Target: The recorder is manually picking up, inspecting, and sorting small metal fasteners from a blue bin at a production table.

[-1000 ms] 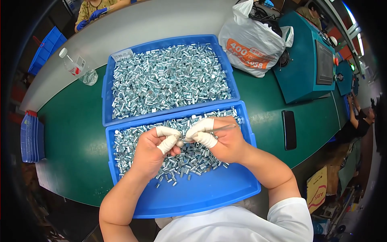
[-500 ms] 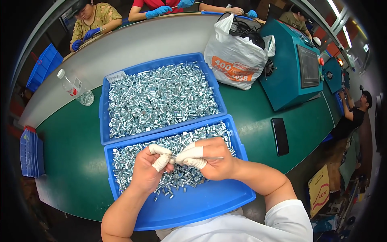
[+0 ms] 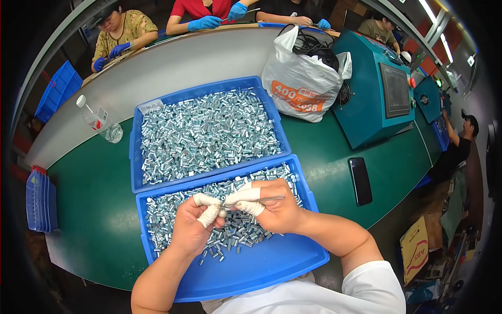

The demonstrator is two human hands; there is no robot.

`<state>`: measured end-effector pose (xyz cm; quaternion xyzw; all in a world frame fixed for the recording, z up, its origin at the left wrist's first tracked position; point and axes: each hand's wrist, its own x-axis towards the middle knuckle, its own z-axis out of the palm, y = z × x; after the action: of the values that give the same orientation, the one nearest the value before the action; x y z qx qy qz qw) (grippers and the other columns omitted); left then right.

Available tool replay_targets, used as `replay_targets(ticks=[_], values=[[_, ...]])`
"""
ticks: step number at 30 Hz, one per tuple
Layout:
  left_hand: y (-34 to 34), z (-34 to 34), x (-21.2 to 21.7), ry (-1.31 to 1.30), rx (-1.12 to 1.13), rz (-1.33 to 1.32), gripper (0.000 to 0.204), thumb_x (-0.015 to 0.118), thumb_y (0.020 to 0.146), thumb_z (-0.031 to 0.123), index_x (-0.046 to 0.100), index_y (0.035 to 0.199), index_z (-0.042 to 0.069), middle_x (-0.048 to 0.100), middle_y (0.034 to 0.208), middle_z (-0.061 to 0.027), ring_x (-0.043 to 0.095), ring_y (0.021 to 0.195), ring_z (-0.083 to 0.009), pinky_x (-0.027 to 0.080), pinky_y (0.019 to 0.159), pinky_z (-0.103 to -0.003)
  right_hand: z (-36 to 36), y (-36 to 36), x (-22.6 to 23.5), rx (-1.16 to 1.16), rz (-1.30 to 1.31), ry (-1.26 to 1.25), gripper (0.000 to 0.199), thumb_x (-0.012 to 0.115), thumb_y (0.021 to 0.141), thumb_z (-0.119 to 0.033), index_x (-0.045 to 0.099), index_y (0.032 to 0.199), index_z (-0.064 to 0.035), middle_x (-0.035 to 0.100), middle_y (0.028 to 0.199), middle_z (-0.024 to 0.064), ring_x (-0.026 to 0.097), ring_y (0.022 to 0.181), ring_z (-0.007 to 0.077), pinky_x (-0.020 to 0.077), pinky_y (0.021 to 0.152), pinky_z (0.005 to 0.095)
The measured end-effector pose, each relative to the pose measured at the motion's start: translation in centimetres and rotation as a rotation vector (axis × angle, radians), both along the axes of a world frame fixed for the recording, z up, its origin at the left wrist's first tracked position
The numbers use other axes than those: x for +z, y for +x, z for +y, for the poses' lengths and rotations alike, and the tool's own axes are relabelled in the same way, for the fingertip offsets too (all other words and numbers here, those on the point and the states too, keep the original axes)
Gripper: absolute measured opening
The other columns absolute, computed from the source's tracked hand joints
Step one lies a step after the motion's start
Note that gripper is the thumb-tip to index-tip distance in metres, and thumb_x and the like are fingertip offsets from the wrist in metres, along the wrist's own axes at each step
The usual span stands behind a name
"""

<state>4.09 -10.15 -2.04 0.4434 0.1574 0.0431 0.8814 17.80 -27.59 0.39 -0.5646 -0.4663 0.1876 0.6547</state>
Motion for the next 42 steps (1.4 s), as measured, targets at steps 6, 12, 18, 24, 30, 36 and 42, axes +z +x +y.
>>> replay_targets(ticks=[6, 12, 18, 24, 30, 36, 42], values=[[-0.1, 0.0, 0.1, 0.024, 0.024, -0.049, 0.008, 0.067, 0.097, 0.005, 0.065, 0.104, 0.004, 0.071, 0.09, -0.0096, 0.066, 0.073, -0.014, 0.054, 0.068, -0.026, -0.1, 0.4, -0.2, 0.073, -0.009, -0.006, 0.019, 0.064, 0.095, 0.003, 0.072, 0.112, 0.0049, 0.074, 0.1, 0.0183, 0.074, 0.092, 0.0257, 0.06, 0.079, 0.0338], [0.0, -0.1, 0.0, 0.086, 0.052, -0.016, 0.008, 0.068, 0.096, 0.005, 0.065, 0.104, 0.004, 0.071, 0.089, -0.0104, 0.068, 0.073, -0.0149, 0.054, 0.065, -0.026, 0.3, -0.1, -0.1, -0.037, -0.106, 0.014, 0.021, 0.064, 0.093, 0.004, 0.073, 0.112, 0.0022, 0.074, 0.096, 0.0145, 0.072, 0.086, 0.0207, 0.0565, 0.078, 0.0319], [-0.4, -0.1, 0.4, 0.103, 0.015, -0.019, 0.007, 0.066, 0.097, 0.003, 0.065, 0.103, 0.003, 0.071, 0.089, -0.01, 0.067, 0.073, -0.0143, 0.054, 0.066, -0.026, -0.4, 1.0, -0.3, 0.177, 0.159, -0.02, 0.02, 0.062, 0.096, 0.003, 0.072, 0.113, 0.0045, 0.074, 0.099, 0.0187, 0.074, 0.091, 0.0261, 0.0596, 0.081, 0.0344], [0.0, -0.2, 0.2, 0.237, 0.074, 0.038, 0.009, 0.07, 0.095, 0.007, 0.063, 0.1, 0.005, 0.07, 0.088, -0.0088, 0.066, 0.073, -0.014, 0.054, 0.066, -0.026, 0.0, 0.1, -0.1, -0.007, -0.114, -0.027, 0.021, 0.062, 0.096, 0.002, 0.072, 0.114, 0.0025, 0.073, 0.097, 0.0143, 0.072, 0.087, 0.02, 0.0561, 0.077, 0.0325], [-0.6, -0.1, 0.5, 0.181, 0.022, -0.038, 0.006, 0.067, 0.096, 0.002, 0.065, 0.102, 0.003, 0.071, 0.089, -0.0095, 0.067, 0.074, -0.014, 0.056, 0.067, -0.027, -0.2, 0.7, -0.1, 0.158, 0.204, -0.034, 0.018, 0.064, 0.097, -0.002, 0.072, 0.111, 0.0044, 0.074, 0.1, 0.018, 0.073, 0.089, 0.0244, 0.06, 0.079, 0.0338], [-0.1, 0.1, 0.1, 0.261, 0.075, 0.007, 0.006, 0.067, 0.096, 0.003, 0.065, 0.101, 0.003, 0.071, 0.089, -0.01, 0.067, 0.073, -0.0144, 0.055, 0.065, -0.027, 0.2, 0.2, -0.1, 0.067, -0.077, 0.016, 0.021, 0.065, 0.093, 0.003, 0.073, 0.112, -0.0002, 0.074, 0.096, 0.0135, 0.071, 0.084, 0.0227, 0.0556, 0.076, 0.0325], [-0.3, -0.4, 1.2, 0.22, 0.04, 0.024, 0.008, 0.07, 0.095, 0.008, 0.063, 0.099, 0.004, 0.07, 0.087, -0.0087, 0.065, 0.072, -0.0136, 0.052, 0.064, -0.026, 0.0, 0.5, -0.2, 0.087, 0.04, 0.018, 0.02, 0.065, 0.093, 0.003, 0.073, 0.111, -0.0001, 0.074, 0.095, 0.0138, 0.071, 0.086, 0.0231, 0.0557, 0.076, 0.0327]])
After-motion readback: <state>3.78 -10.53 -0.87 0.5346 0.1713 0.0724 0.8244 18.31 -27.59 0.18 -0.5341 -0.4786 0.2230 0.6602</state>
